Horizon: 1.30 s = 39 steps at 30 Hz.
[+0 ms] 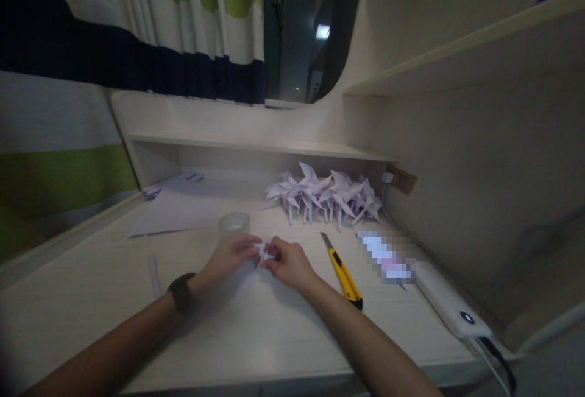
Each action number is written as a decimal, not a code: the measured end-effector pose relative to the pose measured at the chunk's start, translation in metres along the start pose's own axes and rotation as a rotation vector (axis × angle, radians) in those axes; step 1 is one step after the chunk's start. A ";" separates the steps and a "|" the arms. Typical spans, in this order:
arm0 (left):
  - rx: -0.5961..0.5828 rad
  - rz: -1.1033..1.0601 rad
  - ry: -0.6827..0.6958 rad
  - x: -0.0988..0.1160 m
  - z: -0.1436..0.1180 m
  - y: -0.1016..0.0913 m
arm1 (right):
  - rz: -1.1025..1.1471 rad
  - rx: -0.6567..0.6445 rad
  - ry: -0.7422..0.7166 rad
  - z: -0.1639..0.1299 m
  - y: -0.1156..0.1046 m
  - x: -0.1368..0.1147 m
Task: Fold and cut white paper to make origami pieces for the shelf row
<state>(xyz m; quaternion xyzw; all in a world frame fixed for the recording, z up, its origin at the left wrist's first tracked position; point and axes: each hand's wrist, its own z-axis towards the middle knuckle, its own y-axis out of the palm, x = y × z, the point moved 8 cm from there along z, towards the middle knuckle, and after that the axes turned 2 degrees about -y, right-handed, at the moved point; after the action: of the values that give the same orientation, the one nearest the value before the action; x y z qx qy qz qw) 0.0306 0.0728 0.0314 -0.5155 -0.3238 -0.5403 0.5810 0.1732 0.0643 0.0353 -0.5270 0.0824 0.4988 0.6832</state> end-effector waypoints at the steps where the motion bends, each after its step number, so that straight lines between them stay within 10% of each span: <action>1: 0.003 0.005 -0.001 0.000 0.000 0.000 | -0.001 0.004 0.000 0.000 0.000 0.000; 39: -0.055 0.196 0.107 0.019 -0.006 0.006 | -0.017 0.029 0.034 0.001 -0.004 0.002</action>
<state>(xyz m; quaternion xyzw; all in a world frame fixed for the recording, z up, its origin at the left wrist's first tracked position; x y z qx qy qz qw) 0.0395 0.0611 0.0463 -0.5309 -0.2254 -0.5162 0.6332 0.1766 0.0664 0.0368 -0.5262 0.0966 0.4826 0.6935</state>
